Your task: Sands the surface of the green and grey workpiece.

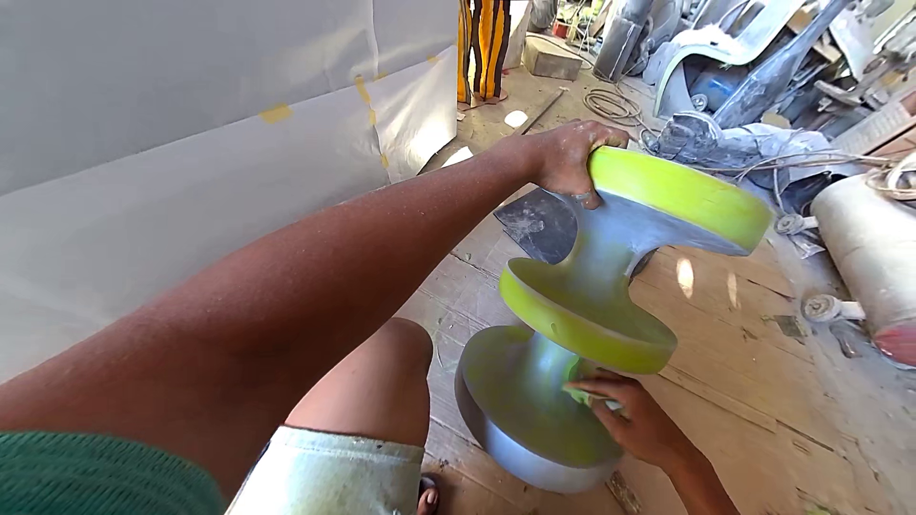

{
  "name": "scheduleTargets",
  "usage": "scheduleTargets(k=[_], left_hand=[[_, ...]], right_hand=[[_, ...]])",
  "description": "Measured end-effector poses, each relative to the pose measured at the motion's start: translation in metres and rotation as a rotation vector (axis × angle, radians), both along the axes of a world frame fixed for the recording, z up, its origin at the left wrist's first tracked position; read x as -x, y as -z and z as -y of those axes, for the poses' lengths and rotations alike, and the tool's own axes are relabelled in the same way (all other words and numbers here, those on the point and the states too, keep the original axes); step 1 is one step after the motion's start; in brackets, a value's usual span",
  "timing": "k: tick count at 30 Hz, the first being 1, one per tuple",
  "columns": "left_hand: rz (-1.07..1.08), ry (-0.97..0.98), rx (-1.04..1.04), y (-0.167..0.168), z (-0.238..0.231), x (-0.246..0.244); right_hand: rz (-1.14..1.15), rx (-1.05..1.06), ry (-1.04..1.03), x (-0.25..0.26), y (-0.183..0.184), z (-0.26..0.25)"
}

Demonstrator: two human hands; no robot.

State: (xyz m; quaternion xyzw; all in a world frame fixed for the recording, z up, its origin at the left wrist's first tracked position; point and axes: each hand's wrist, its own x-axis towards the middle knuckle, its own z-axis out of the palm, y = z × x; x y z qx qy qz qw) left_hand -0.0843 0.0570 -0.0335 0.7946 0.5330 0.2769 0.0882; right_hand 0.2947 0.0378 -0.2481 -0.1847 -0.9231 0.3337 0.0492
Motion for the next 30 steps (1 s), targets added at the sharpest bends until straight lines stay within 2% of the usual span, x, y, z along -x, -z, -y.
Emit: scheduleTargets(k=[2,4,8,10,13,17,20,23,26,30], left_hand=[[0.014,0.001,0.004,0.002,0.001,0.005],[0.026,-0.007,0.014,0.003,0.000,0.009],[0.041,-0.008,0.030,0.003,0.000,0.013],[0.043,0.001,0.031,0.003,0.000,0.014],[0.047,0.000,0.039,0.003,0.001,0.015],[0.047,-0.004,0.036,0.003,0.001,0.014],[0.049,-0.011,0.039,0.003,0.000,0.013],[0.034,-0.019,0.030,0.003,-0.001,0.012],[0.021,-0.052,0.055,0.001,-0.002,0.011],[0.014,-0.051,0.057,0.002,-0.003,0.013]], right_hand=[[-0.269,-0.110,0.132,-0.007,0.022,-0.005],[-0.431,-0.228,0.231,-0.007,0.040,-0.004],[-0.509,-0.386,0.316,0.007,0.059,0.010],[-0.446,-0.459,0.323,0.010,0.063,0.015],[-0.227,-0.441,0.251,0.008,0.063,0.018],[0.134,-0.348,0.107,-0.001,0.044,0.010],[0.249,-0.378,0.012,-0.011,0.033,0.005],[0.015,-0.532,0.013,-0.021,0.041,0.001],[-0.229,-0.593,0.129,-0.017,0.054,0.005],[-0.320,-0.654,0.232,0.002,0.063,0.013]])
